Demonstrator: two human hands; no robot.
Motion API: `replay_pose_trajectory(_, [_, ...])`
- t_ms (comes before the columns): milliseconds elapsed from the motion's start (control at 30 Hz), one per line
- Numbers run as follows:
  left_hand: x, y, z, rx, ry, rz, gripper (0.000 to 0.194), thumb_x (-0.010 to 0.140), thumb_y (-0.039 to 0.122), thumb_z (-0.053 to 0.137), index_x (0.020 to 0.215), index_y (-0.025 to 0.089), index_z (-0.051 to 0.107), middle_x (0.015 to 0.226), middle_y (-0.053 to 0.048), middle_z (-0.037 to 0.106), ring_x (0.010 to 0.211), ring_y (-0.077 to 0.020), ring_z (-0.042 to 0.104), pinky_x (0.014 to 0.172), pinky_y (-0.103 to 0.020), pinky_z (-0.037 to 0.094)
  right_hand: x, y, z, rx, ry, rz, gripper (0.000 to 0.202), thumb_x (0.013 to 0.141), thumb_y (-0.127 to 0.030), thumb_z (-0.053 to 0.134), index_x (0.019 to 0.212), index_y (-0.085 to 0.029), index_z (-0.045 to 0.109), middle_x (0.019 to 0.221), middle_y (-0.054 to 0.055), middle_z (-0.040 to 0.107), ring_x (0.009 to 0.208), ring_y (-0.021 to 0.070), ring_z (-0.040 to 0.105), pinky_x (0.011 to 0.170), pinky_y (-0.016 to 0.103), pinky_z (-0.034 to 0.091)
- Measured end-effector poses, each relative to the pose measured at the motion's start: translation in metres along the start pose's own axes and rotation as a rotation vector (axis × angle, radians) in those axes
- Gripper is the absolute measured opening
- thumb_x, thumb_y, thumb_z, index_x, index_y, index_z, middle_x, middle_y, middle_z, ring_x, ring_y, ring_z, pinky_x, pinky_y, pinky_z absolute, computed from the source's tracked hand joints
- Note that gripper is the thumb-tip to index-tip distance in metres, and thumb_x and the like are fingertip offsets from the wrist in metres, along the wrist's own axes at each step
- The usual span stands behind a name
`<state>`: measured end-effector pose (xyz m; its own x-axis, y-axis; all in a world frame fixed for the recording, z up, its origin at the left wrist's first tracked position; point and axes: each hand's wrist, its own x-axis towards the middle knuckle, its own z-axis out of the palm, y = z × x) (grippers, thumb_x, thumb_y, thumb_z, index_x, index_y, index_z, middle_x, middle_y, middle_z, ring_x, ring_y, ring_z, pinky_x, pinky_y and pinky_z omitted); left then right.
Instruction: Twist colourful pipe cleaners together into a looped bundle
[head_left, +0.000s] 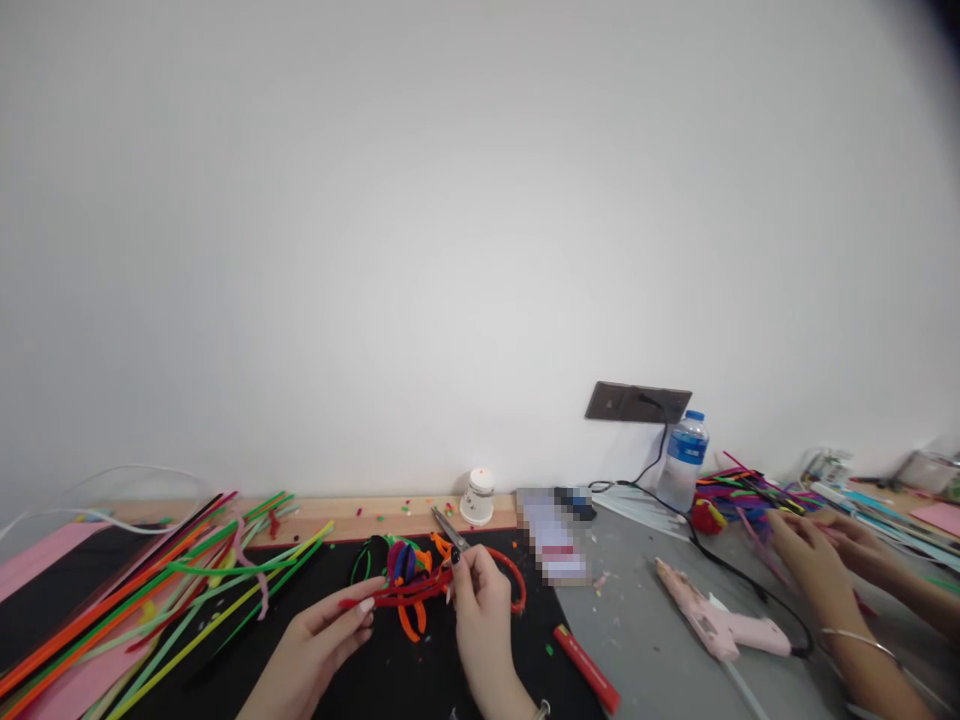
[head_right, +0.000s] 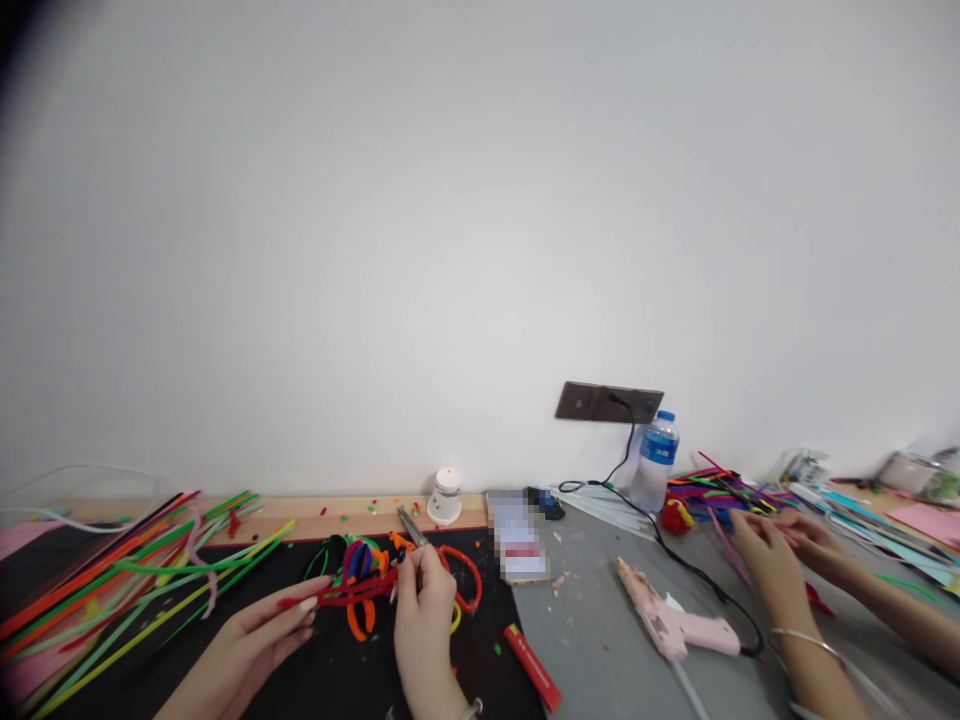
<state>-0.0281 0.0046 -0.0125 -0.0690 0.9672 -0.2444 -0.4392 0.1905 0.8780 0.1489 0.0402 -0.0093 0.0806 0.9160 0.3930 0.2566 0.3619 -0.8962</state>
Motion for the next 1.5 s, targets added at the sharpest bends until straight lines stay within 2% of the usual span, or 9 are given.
replay_pose_trajectory(200, [0.001,0.0,0.001,0.09,0.023,0.082,0.033,0.049,0.031,0.08,0.079,0.019,0.073,0.083,-0.004,0.072,0.083,-0.0207,0.062,0.069,-0.024,0.051,0.0,0.0,0.001,0.038,-0.012,0.026,0.025,0.085,-0.03,0.043,0.062,-0.02,0.041,0.05,-0.005,0.042,0.047,0.0109,0.039,0.046,0.021,0.029])
replay_pose_trajectory(433, [0.01,-0.007,-0.01,0.302,0.022,0.227,0.029,0.056,0.035,0.074,0.08,0.019,0.072,0.085,-0.005,0.072,0.082,-0.023,0.061,0.07,-0.026,0.05,0.002,0.001,0.0,0.045,0.003,0.034,0.026,0.084,-0.03,0.044,0.06,-0.02,0.042,0.049,-0.004,0.043,0.046,0.0111,0.038,0.045,0.022,0.029])
replay_pose_trajectory(600, [0.006,-0.004,-0.01,0.365,0.041,0.283,0.028,0.059,0.033,0.072,0.082,0.018,0.071,0.082,-0.004,0.071,0.08,-0.0218,0.061,0.069,-0.025,0.048,0.001,0.0,0.0,0.057,-0.013,0.047,0.027,0.084,-0.03,0.044,0.06,-0.02,0.042,0.048,-0.005,0.042,0.045,0.0108,0.037,0.044,0.022,0.027])
replay_pose_trajectory(800, [-0.002,0.004,-0.002,0.324,0.109,0.266,0.028,0.054,0.035,0.074,0.076,0.018,0.071,0.076,-0.003,0.071,0.077,-0.0217,0.061,0.068,-0.025,0.048,0.001,-0.001,0.001,0.039,-0.037,0.041,0.027,0.084,-0.032,0.044,0.06,-0.02,0.044,0.048,-0.005,0.042,0.045,0.0109,0.037,0.044,0.022,0.028])
replay_pose_trajectory(1067, [-0.005,0.007,-0.001,0.094,0.151,0.179,0.026,0.049,0.031,0.077,0.07,0.016,0.07,0.069,-0.001,0.069,0.07,-0.0168,0.059,0.063,-0.022,0.049,-0.001,-0.003,0.003,0.101,-0.048,0.075,0.027,0.084,-0.033,0.045,0.061,-0.019,0.045,0.048,-0.005,0.041,0.045,0.0102,0.036,0.044,0.021,0.027])
replay_pose_trajectory(1233, [-0.005,0.005,-0.001,0.045,0.049,0.143,0.018,0.053,0.026,0.075,0.068,0.017,0.069,0.058,0.002,0.065,0.057,-0.0112,0.055,0.054,-0.018,0.046,0.001,-0.003,0.002,0.124,-0.034,0.096,0.027,0.084,-0.032,0.044,0.061,-0.019,0.042,0.049,-0.005,0.04,0.046,0.0101,0.035,0.043,0.021,0.027])
replay_pose_trajectory(1500, [-0.017,0.012,0.01,-0.064,-0.117,0.005,0.008,0.057,0.02,0.071,0.06,0.017,0.064,0.049,0.005,0.056,0.047,-0.0065,0.048,0.047,-0.016,0.042,0.004,-0.002,-0.001,0.155,0.01,0.105,0.026,0.083,-0.028,0.045,0.058,-0.019,0.04,0.048,-0.006,0.04,0.044,0.0097,0.036,0.043,0.02,0.028])
